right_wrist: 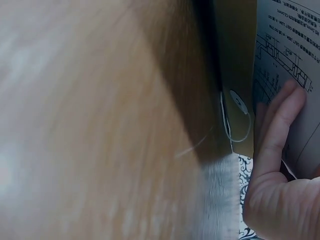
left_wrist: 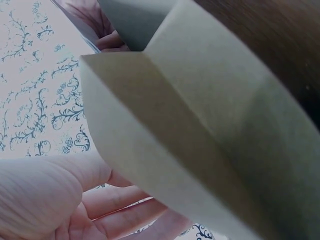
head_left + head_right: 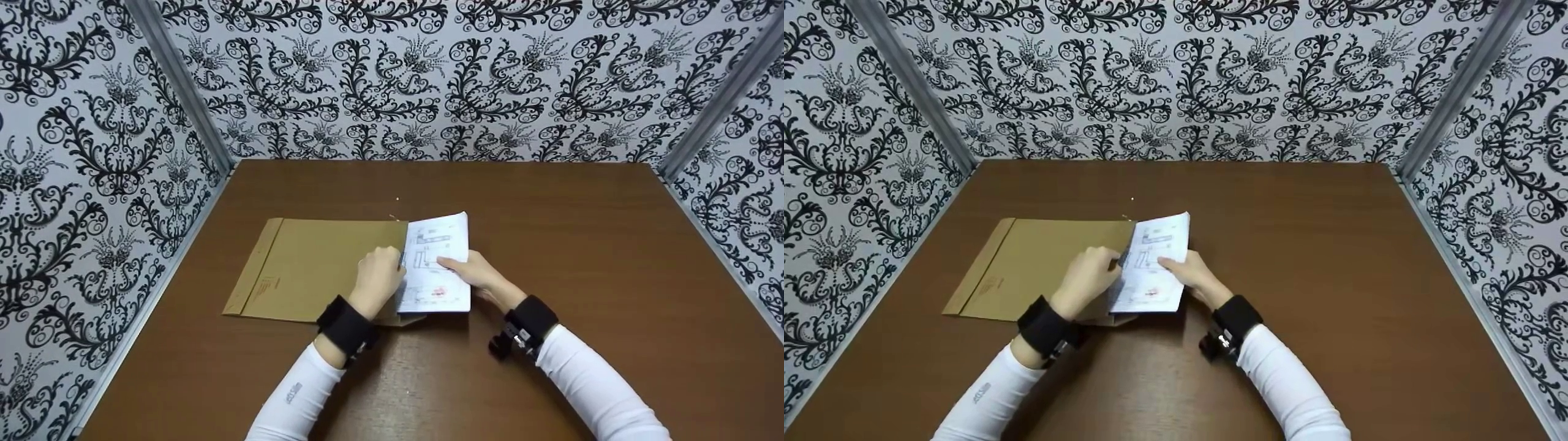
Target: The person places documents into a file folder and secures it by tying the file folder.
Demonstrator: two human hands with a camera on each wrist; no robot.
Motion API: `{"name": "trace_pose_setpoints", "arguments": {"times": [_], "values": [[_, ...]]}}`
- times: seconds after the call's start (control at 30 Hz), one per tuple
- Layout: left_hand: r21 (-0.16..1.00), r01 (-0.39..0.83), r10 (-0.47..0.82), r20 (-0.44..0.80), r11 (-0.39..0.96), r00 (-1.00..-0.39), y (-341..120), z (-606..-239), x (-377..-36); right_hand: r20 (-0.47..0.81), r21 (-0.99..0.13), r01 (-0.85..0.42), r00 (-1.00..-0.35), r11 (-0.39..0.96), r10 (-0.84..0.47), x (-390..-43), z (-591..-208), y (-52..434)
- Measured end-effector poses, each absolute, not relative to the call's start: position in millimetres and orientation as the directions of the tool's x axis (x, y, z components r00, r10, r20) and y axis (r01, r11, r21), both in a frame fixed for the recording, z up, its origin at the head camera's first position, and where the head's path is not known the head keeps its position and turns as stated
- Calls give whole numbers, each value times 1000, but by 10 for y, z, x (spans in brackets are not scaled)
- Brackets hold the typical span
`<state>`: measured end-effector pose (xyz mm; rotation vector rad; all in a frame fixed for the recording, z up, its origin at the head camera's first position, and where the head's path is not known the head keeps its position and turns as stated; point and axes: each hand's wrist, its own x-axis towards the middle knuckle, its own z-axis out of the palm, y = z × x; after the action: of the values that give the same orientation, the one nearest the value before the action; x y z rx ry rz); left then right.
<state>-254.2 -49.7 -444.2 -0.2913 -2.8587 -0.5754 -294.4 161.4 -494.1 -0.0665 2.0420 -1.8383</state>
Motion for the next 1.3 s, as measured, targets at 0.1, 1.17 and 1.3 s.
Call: {"name": "trace_pose_setpoints", "arguments": {"times": [0.1, 1.17, 1.3], "values": [[373, 241, 159, 238, 896, -958, -498, -4441, -2532, -262, -960, 220, -922, 171, -284, -2945, -4936, 1586], [404, 226, 143, 225, 887, -964, -502, -4484, -2523, -345, -935, 350, -860, 57, -376, -2715, -4745, 1846], [397, 222, 143, 220, 891, -965, -498, -4485, -2535, -346, -936, 344, -848, 78, -401, -2656, -4747, 1902]]}}
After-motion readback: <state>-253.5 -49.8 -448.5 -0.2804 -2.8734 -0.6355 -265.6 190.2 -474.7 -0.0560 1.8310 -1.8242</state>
